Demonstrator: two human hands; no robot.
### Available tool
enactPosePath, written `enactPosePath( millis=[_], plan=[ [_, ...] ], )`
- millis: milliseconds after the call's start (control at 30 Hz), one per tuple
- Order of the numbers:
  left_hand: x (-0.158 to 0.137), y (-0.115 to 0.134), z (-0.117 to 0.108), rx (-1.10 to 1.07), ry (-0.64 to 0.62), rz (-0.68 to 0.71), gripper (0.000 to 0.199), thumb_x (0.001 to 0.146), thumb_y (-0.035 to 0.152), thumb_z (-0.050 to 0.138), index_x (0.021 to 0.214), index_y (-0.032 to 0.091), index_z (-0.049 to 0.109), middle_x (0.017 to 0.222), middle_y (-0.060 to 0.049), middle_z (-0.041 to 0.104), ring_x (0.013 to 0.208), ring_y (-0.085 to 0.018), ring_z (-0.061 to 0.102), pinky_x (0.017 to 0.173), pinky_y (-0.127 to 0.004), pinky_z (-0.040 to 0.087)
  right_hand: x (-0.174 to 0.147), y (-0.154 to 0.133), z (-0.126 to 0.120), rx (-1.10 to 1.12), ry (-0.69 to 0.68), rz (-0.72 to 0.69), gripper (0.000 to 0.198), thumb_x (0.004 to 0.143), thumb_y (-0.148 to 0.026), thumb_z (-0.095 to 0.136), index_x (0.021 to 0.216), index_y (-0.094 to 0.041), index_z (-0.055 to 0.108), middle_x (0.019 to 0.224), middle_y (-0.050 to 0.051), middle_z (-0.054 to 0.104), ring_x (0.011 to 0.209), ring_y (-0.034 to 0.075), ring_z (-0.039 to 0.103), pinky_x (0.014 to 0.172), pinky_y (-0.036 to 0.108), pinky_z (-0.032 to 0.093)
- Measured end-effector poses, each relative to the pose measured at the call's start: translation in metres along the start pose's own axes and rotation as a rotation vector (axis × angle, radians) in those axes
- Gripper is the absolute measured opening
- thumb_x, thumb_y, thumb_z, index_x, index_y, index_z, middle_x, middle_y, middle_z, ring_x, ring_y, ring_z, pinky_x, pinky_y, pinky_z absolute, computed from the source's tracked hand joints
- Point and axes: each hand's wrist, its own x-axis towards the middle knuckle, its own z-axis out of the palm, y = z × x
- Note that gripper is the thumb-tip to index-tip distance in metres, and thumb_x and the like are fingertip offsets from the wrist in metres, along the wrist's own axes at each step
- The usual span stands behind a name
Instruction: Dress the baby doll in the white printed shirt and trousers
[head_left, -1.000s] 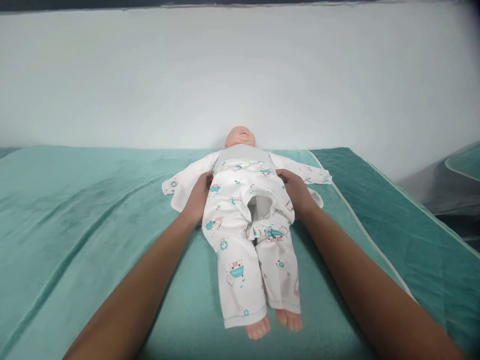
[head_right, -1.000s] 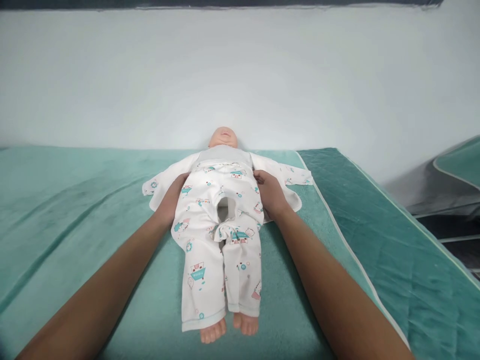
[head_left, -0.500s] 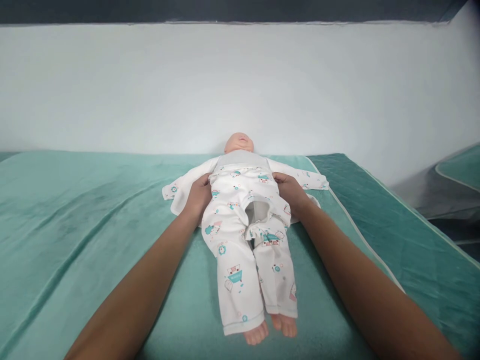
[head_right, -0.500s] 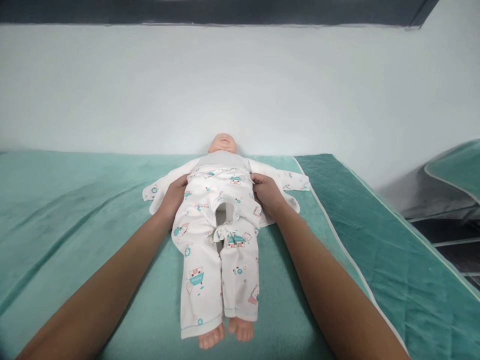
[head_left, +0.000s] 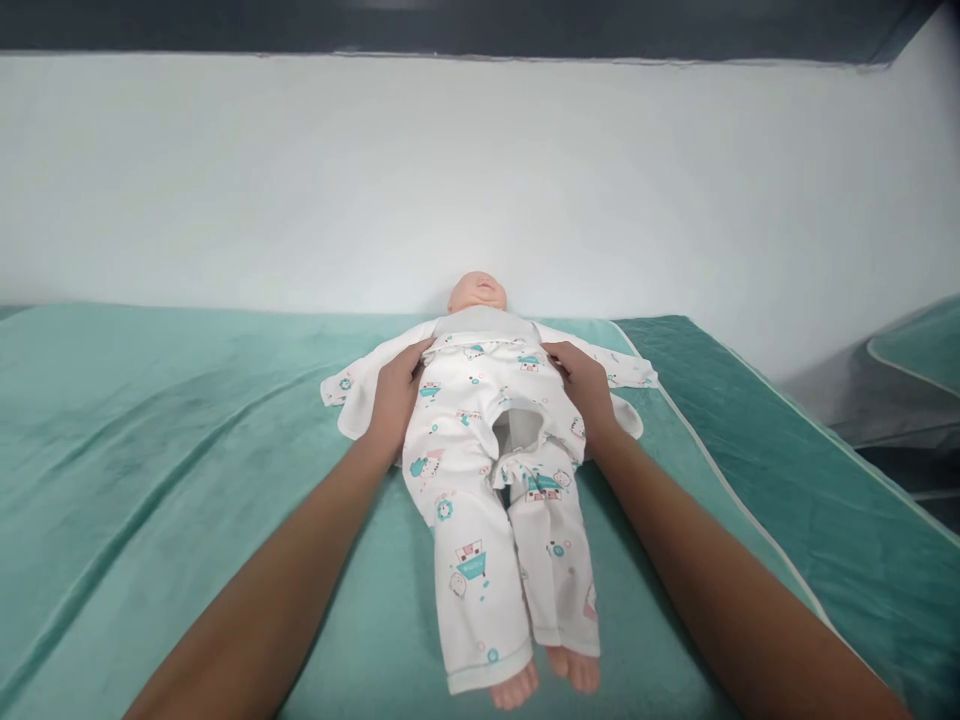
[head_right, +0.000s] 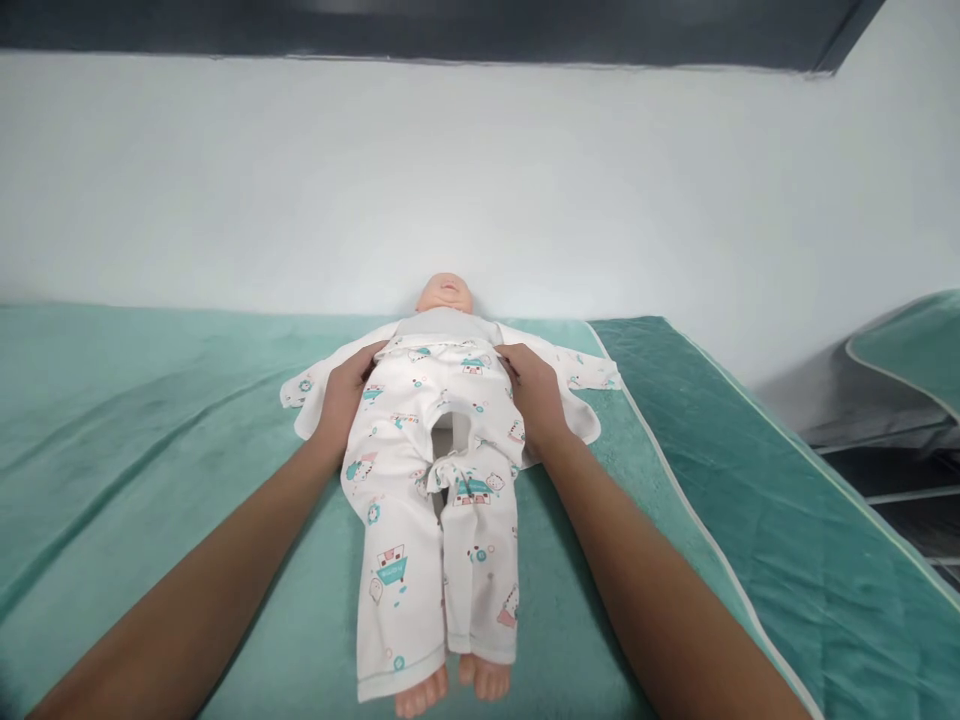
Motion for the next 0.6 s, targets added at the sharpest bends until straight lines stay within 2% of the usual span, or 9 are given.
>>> enactPosePath(
  millis=[100, 167, 333, 500, 600],
  plan=[
    [0.003, 0.001, -0.002, -0.078, -0.040, -0.065, 0.037, 0.085, 0.027, 0.051, 0.115, 0.025, 0.071, 0.125, -0.004, 0.069, 0.119, -0.026, 0.061, 0.107, -0.041, 0.044, 0.007, 0.002, 0.001, 0.097, -0.034, 0.146, 0.025, 0.087, -0.036, 0.049, 0.090, -0.022, 0.069, 0.092, 0.004, 0.072, 0.087, 0.023, 0.062, 0.078, 0.035, 0.046],
    [0.005, 0.001, -0.003, -0.131, -0.019, -0.111, 0.035, 0.084, 0.030, 0.052, 0.112, 0.024, 0.073, 0.123, -0.003, 0.070, 0.120, -0.026, 0.060, 0.107, -0.040, 0.044, 0.012, 0.003, 0.003, 0.164, -0.061, 0.234, 0.027, 0.086, -0.042, 0.051, 0.081, -0.020, 0.067, 0.083, 0.002, 0.069, 0.081, 0.021, 0.059, 0.073, 0.032, 0.044],
    [0.011, 0.003, 0.002, -0.377, 0.054, -0.284, 0.032, 0.076, 0.030, 0.061, 0.104, 0.020, 0.075, 0.113, -0.005, 0.074, 0.109, -0.026, 0.065, 0.097, -0.038, 0.049, 0.025, 0.010, 0.011, 0.392, -0.166, 0.426, 0.036, 0.078, -0.054, 0.058, 0.064, -0.022, 0.050, 0.062, -0.002, 0.051, 0.065, 0.016, 0.045, 0.059, 0.029, 0.035],
    [0.019, 0.004, 0.007, -0.476, 0.033, -0.436, 0.036, 0.068, 0.031, 0.068, 0.102, 0.020, 0.073, 0.102, -0.006, 0.075, 0.092, -0.026, 0.067, 0.083, -0.039, 0.053, 0.033, 0.016, 0.016, 0.442, -0.216, 0.426, 0.041, 0.076, -0.062, 0.059, 0.065, -0.023, 0.049, 0.065, 0.001, 0.054, 0.070, 0.020, 0.047, 0.062, 0.032, 0.038],
    [0.021, 0.001, 0.008, -0.393, 0.036, -0.380, 0.032, 0.069, 0.032, 0.068, 0.099, 0.019, 0.071, 0.104, -0.006, 0.074, 0.095, -0.025, 0.066, 0.084, -0.037, 0.052, 0.030, 0.011, 0.014, 0.373, -0.180, 0.342, 0.031, 0.080, -0.052, 0.055, 0.071, -0.023, 0.050, 0.072, 0.000, 0.056, 0.073, 0.019, 0.047, 0.066, 0.031, 0.039]
  ],
)
